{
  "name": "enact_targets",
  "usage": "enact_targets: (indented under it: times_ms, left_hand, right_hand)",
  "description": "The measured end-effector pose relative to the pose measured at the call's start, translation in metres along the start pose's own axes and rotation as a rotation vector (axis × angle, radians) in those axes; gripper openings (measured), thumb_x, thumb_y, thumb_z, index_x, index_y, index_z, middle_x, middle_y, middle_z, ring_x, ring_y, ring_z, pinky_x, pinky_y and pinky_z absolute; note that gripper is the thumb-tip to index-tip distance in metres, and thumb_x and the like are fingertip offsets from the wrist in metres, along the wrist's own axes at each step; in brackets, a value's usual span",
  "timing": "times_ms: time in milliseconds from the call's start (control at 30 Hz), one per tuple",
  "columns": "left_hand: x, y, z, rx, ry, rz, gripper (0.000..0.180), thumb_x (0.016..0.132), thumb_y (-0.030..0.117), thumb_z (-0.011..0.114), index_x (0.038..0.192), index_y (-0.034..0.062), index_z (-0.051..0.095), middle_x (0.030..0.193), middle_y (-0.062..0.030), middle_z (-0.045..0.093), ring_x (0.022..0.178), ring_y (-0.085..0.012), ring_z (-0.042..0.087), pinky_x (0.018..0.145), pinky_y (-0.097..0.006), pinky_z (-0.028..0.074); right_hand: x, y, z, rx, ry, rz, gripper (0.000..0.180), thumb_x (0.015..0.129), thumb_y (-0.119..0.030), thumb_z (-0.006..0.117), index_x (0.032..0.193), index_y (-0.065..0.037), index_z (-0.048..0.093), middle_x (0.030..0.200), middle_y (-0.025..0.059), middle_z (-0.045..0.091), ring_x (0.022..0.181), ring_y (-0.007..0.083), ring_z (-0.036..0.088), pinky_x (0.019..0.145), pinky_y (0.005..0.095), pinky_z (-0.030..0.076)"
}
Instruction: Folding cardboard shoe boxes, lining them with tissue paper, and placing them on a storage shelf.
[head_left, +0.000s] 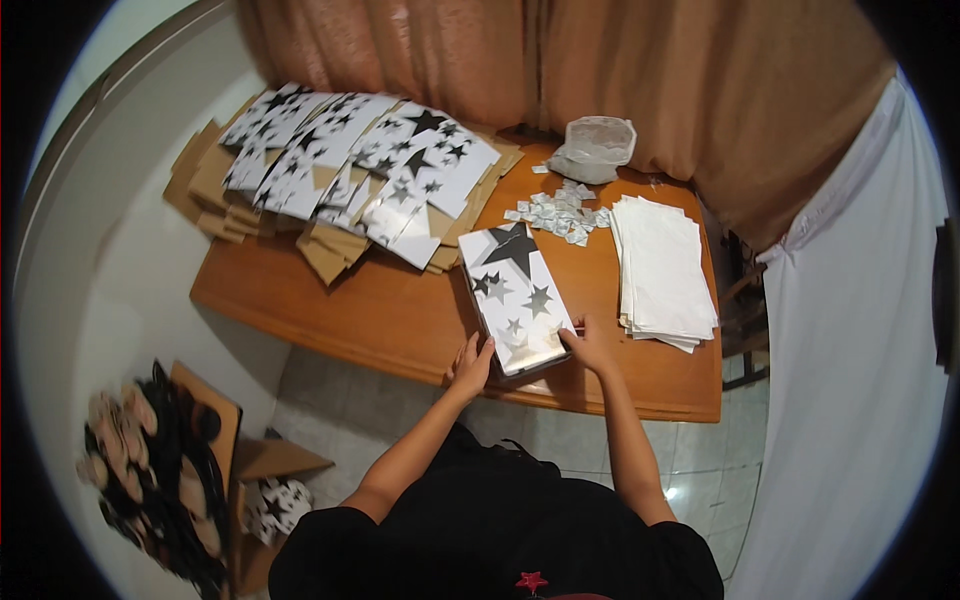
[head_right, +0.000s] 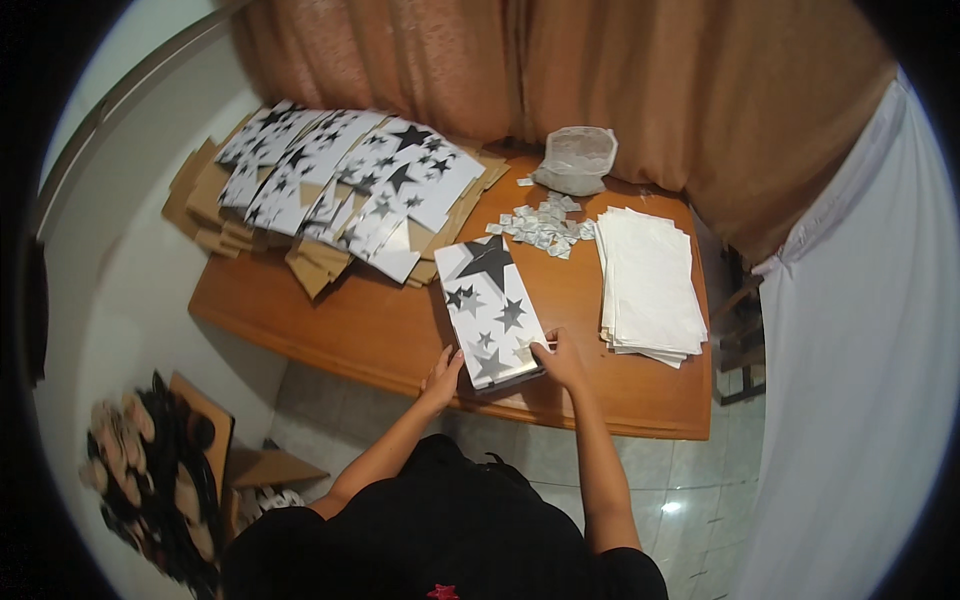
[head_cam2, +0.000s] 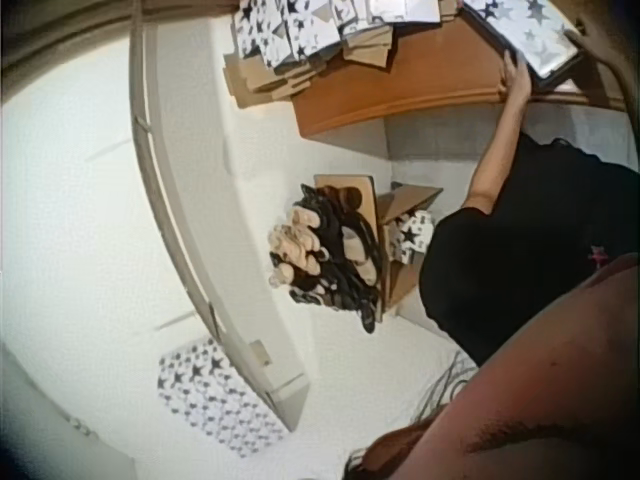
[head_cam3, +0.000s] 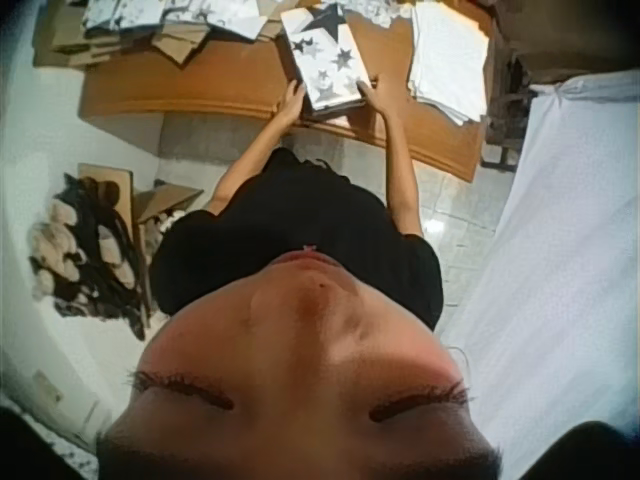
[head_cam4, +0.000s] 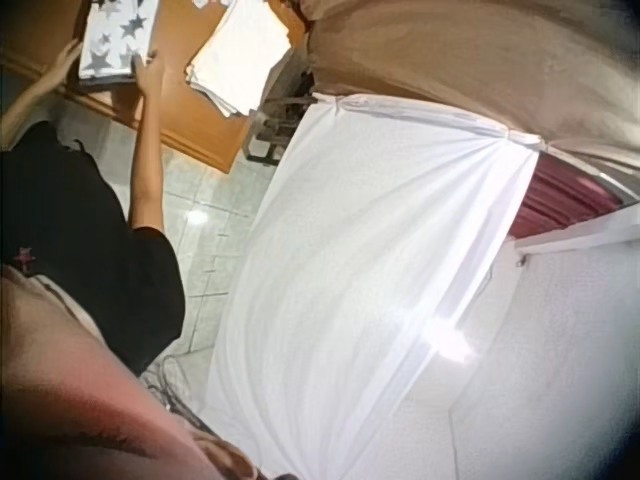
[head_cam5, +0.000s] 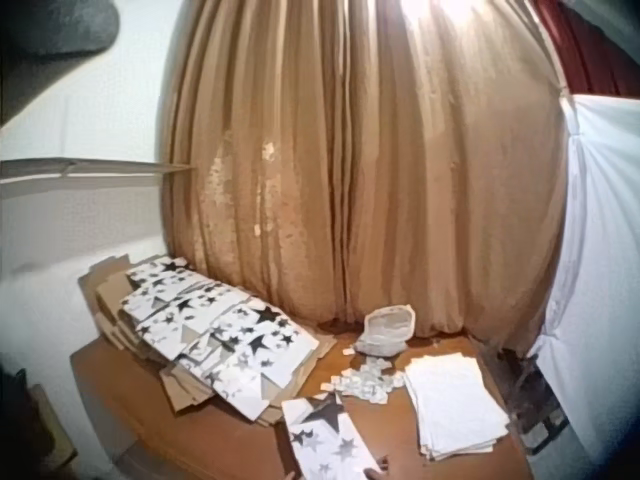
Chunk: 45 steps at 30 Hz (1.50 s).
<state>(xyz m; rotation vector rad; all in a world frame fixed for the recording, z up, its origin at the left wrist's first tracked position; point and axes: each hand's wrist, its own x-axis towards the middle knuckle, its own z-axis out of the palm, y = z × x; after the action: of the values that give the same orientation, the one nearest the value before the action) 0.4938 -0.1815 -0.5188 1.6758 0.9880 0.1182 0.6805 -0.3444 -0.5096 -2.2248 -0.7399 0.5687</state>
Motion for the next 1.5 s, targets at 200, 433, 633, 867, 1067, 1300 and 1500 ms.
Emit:
enact_targets:
  times_ms: [200,433,633,867,1067,1300,1500]
  left_hand:
    - [-0.035,-0.026,0.026,-0.471,0.094,0.249,0.055,0.085,0.031,0.057,0.126,-0.0031,0.044,0.116,-0.0179,0.055,0.106,-0.0219,0.053,0.089,-0.028,0.04]
    - [-0.124,-0.041,-0.003,-0.686,0.191,0.354,0.058,0.088,0.019,0.055,0.137,0.0018,0.03,0.133,-0.0083,0.042,0.12,-0.0155,0.04,0.1,-0.026,0.03]
    - [-0.235,-0.092,-0.091,-0.831,0.443,0.46,0.065,0.086,0.018,0.057,0.14,0.0048,0.023,0.137,-0.0086,0.035,0.126,-0.0168,0.032,0.104,-0.029,0.025]
    - [-0.413,-0.162,-0.218,-0.749,0.887,0.504,0.073,0.08,0.023,0.059,0.14,0.0055,0.021,0.139,-0.0111,0.031,0.128,-0.0212,0.029,0.104,-0.033,0.023]
    - [-0.561,-0.177,-0.323,-0.477,1.063,0.682,0.097,0.068,0.023,0.075,0.143,0.0092,0.014,0.14,-0.011,0.031,0.126,-0.0193,0.033,0.101,-0.031,0.028]
    - [-0.652,-0.133,-0.455,-0.201,1.26,0.82,0.095,0.065,-0.009,0.072,0.141,0.0068,0.018,0.135,-0.0073,0.036,0.12,-0.0167,0.039,0.098,-0.032,0.035]
    - [-0.691,-0.09,-0.565,0.134,1.546,1.012,0.066,0.071,-0.01,0.067,0.128,-0.0027,0.035,0.116,-0.0101,0.051,0.103,-0.017,0.053,0.084,-0.029,0.047]
  right_hand:
    - [-0.035,0.005,0.034,0.375,0.001,-0.184,0.043,0.081,-0.017,0.058,0.117,0.006,0.049,0.106,0.0212,0.058,0.101,0.0276,0.054,0.09,0.0344,0.04]
    - [-0.12,-0.022,0.077,0.62,0.071,-0.33,0.052,0.082,-0.009,0.052,0.128,0.001,0.03,0.118,0.0142,0.043,0.106,0.0226,0.045,0.092,0.0342,0.037]
    - [-0.175,-0.089,0.17,0.802,-0.267,-0.656,0.076,0.073,-0.021,0.066,0.131,0.001,0.023,0.127,0.0148,0.033,0.119,0.0251,0.034,0.101,0.0369,0.027]
    - [-0.297,-0.23,0.296,0.754,-0.581,-1.036,0.097,0.061,-0.012,0.073,0.137,0.001,0.014,0.136,0.0175,0.023,0.126,0.0296,0.027,0.103,0.0394,0.024]
    - [-0.4,-0.366,0.394,0.945,-0.592,-1.306,0.086,0.067,-0.008,0.069,0.136,0.004,0.019,0.135,0.0216,0.026,0.126,0.0344,0.029,0.103,0.0409,0.023]
    - [-0.477,-0.566,0.363,1.008,-0.334,-1.693,0.08,0.069,-0.005,0.066,0.135,0.005,0.022,0.135,0.0241,0.03,0.126,0.0373,0.03,0.105,0.0427,0.021]
    - [-0.517,-0.705,0.328,1.229,-0.378,-1.851,0.07,0.075,-0.008,0.064,0.134,0.005,0.027,0.128,0.0235,0.039,0.116,0.0351,0.042,0.099,0.0377,0.033]
